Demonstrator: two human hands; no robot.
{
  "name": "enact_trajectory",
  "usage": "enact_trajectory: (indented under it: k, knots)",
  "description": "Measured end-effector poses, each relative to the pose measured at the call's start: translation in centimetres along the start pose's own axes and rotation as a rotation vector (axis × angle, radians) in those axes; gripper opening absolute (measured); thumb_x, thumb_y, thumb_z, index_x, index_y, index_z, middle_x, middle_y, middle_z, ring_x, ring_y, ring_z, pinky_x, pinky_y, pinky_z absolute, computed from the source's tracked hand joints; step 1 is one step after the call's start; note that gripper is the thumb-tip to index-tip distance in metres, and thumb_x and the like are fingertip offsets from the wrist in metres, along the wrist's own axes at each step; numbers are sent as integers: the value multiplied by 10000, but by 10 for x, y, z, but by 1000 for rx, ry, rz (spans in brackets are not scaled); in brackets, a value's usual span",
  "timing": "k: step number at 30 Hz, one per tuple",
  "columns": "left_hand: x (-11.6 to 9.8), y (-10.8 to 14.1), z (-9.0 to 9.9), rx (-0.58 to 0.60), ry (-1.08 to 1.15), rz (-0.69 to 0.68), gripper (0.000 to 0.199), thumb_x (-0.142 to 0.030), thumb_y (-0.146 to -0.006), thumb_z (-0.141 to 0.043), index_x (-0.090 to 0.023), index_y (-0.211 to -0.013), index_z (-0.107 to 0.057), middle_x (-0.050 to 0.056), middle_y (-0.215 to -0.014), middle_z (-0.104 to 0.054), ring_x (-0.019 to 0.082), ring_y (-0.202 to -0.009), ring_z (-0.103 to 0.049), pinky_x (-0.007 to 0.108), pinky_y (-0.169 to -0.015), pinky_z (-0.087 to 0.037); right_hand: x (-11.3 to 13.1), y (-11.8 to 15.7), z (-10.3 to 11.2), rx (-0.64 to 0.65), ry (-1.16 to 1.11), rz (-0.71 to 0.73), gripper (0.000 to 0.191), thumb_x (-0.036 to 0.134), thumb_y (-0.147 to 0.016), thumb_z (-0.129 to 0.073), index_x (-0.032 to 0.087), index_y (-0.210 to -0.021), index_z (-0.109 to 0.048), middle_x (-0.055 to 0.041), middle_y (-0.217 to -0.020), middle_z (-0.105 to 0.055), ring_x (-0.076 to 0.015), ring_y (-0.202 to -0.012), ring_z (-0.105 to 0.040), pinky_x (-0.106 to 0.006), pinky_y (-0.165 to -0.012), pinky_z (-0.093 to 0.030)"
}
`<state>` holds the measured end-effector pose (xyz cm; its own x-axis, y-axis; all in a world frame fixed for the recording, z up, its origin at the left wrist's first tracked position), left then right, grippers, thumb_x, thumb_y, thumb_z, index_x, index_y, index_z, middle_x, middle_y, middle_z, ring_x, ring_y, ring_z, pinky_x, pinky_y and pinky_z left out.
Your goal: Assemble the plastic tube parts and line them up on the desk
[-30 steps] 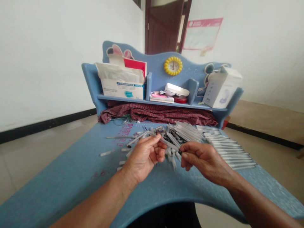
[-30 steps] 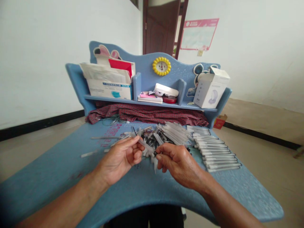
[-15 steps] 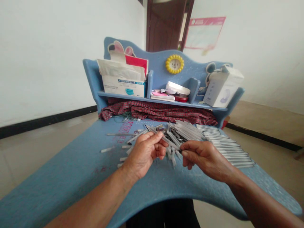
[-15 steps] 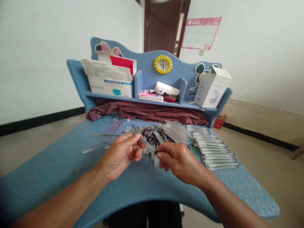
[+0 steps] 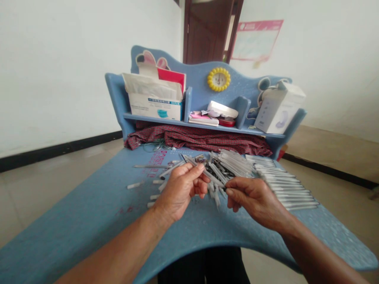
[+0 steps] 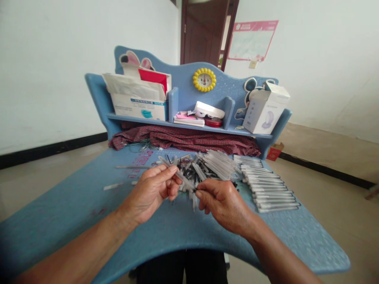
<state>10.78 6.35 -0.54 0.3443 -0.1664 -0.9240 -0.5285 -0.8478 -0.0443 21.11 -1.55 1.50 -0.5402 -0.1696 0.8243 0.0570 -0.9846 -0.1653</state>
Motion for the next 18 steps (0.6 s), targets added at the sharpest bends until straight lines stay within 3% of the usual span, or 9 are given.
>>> enact_trajectory:
  k: [9,18]
  knots:
    - [-1,0,2,-25,-18,10,143,-234,-770,-579,-132,-684,-526,19,-616,-602,83,-402,-519,195,-384,-415,-10,-1,-7,-23,-135,-31,260,368,-874,-454,144,-815,-572,-14,-633,-603,-98,-530,-549,-221,-524,-456]
    - [-1,0,3,-38,-50,-4,158,-230,-780,-561,-126,-665,-529,20,-579,-588,83,-397,-507,196,-385,-410,-2,1,2,-188,174,33,178,284,-835,-501,162,-748,-596,9,-604,-585,-101,-541,-539,-219,-528,-410]
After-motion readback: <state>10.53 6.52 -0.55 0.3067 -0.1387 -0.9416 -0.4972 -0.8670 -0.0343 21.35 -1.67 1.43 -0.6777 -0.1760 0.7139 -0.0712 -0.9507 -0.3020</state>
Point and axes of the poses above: each hand's wrist, its own y-axis away from the middle knuckle, its own z-axis out of the back of the hand, x = y × z, the point moved 10 cm from there along -y, towards the middle knuckle
